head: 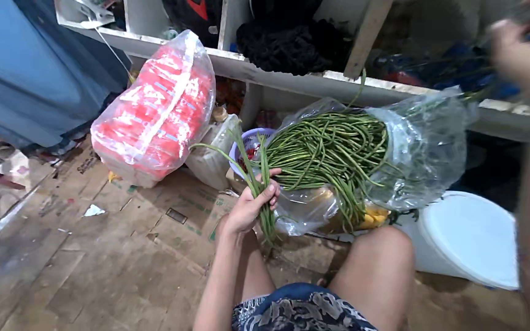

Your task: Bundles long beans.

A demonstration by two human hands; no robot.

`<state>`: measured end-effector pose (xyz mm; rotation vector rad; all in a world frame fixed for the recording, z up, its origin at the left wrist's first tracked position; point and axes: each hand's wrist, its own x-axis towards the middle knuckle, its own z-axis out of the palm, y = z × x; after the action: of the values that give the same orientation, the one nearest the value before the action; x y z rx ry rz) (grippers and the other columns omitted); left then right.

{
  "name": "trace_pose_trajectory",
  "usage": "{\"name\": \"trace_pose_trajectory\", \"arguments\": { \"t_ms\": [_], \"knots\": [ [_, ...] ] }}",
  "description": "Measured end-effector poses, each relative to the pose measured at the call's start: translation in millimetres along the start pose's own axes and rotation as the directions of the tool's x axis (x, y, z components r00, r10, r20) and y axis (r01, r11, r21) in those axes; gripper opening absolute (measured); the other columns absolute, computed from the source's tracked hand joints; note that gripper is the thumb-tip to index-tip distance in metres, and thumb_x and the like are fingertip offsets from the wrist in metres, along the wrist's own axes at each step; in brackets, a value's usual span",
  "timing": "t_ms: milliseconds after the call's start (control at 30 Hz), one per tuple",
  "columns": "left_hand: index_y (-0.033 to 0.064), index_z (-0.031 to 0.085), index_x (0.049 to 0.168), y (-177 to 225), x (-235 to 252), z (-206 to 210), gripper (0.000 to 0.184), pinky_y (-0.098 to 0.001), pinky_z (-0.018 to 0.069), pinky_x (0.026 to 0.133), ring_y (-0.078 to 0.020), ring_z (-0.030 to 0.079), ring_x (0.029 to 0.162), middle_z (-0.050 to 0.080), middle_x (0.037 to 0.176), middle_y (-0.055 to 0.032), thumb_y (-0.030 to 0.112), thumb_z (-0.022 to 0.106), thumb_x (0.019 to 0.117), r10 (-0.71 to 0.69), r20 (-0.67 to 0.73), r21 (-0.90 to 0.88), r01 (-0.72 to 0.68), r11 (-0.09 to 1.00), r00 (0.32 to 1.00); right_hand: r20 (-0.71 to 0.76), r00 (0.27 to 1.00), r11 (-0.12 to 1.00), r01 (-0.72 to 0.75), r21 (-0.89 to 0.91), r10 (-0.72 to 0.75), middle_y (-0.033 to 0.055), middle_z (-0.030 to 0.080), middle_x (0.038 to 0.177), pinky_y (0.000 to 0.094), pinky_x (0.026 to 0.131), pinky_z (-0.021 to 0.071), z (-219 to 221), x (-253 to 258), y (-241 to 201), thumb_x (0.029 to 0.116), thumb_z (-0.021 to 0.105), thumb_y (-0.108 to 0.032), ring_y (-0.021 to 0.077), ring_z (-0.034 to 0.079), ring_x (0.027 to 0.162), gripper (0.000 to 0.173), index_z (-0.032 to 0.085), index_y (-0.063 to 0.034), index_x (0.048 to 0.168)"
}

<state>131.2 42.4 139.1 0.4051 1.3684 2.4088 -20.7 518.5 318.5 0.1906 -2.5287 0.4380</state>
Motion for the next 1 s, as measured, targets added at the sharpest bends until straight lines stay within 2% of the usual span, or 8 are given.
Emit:
{"name": "trace_pose_trajectory", "arguments": {
  "t_ms": [133,267,400,600,667,767,900,1000],
  "knots": [
    [0.0036,0.049,0.147,-9.3,8.5,8.0,0.05,-0.0258,0.0553,0.079,-0.0086,0.063,0.083,0.068,0.102,-0.0038,0.017,0.061,0.1002,-0.029,0.116,-0.065,0.037,0.997,0.993,0.437,0.898,0.896,-0.234,0.378,0.05,0.0138,0.07,0.081,0.0515,0.064,0.0538,55.2,-109.0,-179.6,0.1081,0.049,-0.041,0.0271,0.065,0.068,0.044,0.075,-0.0056,0.105],
    [-0.0034,0.047,0.147,-17.8,11.8,19.4,0.052,-0.0254,0.0552,0.079,-0.0079,0.065,0.084,0.072,0.106,-0.0081,0.025,0.057,0.1038,-0.116,0.272,-0.01,0.123,0.992,0.955,0.744,0.668,0.563,-0.605,0.563,-0.026,0.0067,0.071,0.096,0.0411,0.07,0.0567,130.9,-148.4,-218.3,0.1074,0.032,-0.06,0.019,0.066,0.078,0.062,0.07,-0.0144,0.126],
    [-0.0038,0.052,0.139,-22.8,3.3,21.7,0.044,-0.0319,0.0586,0.086,-0.0156,0.072,0.092,0.073,0.114,-0.0133,0.027,0.047,0.1084,-0.158,0.169,-0.015,0.162,0.987,0.973,0.689,0.725,0.173,-0.676,0.716,-0.017,0.0023,0.064,0.08,0.0261,0.054,0.0523,145.7,-157.7,-233.8,0.1116,0.035,-0.044,0.0112,0.059,0.061,0.043,0.062,-0.0105,0.114],
    [-0.0045,0.055,0.134,-31.3,1.5,18.0,0.036,-0.0418,0.0584,0.095,-0.0263,0.072,0.103,0.071,0.116,-0.0189,0.014,0.035,0.1109,-0.127,-0.352,-0.141,0.081,0.987,0.927,0.569,0.799,0.447,-0.444,0.777,-0.196,-0.0003,0.055,0.074,0.0259,0.066,0.0538,132.0,-184.2,-239.8,0.1127,0.033,-0.026,0.0085,0.058,0.066,0.031,0.054,-0.0052,0.115],
    [-0.0002,0.06,0.122,-33.9,4.1,24.3,0.029,-0.0314,0.0613,0.077,-0.0171,0.071,0.079,0.072,0.096,-0.0118,0.013,0.037,0.1106,-0.149,-0.501,-0.247,0.025,0.969,0.852,0.607,0.781,0.684,-0.363,0.633,-0.148,0.003,0.059,0.079,0.034,0.067,0.0543,137.8,-202.3,-251.6,0.1121,0.036,-0.034,0.0142,0.06,0.069,0.035,0.055,-0.0058,0.122],
    [0.0035,0.06,0.105,-57.1,9.2,35.4,0.023,-0.019,0.0446,0.047,-0.0064,0.048,0.049,0.053,0.066,-0.0008,0.016,0.041,0.1095,-0.29,-0.702,-0.426,-0.057,0.903,0.651,0.701,0.712,0.921,-0.29,0.259,0.027,0.0141,0.071,0.089,0.0537,0.077,0.058,158.9,-232.6,-284.8,0.1112,0.034,-0.042,0.0333,0.072,0.084,0.049,0.054,-0.0024,0.132],
    [0.0078,0.061,0.102,-84.3,1.4,24.5,0.028,-0.02,0.0527,0.063,-0.0063,0.058,0.065,0.058,0.076,0.0006,0.026,0.041,0.1098,-0.237,-0.781,-0.393,-0.159,0.906,0.578,0.656,0.75,0.907,-0.33,0.26,0.085,0.0185,0.071,0.098,0.0486,0.081,0.0593,201.4,-267.2,-301.1,0.1113,0.036,-0.038,0.0338,0.073,0.089,0.05,0.052,0.0041,0.134],
    [0.0047,0.064,0.119,-92.5,-9.9,6.4,0.041,-0.0277,0.0568,0.077,-0.0108,0.065,0.082,0.067,0.093,-0.0051,0.038,0.041,0.11,-0.098,-0.756,-0.216,-0.106,0.971,0.647,0.802,0.597,0.925,-0.299,0.234,-0.01,0.019,0.07,0.111,0.0522,0.088,0.0573,212.2,-254.2,-306.6,0.1115,0.03,-0.04,0.035,0.072,0.1,0.052,0.045,-0.0009,0.143]
  ]
}}
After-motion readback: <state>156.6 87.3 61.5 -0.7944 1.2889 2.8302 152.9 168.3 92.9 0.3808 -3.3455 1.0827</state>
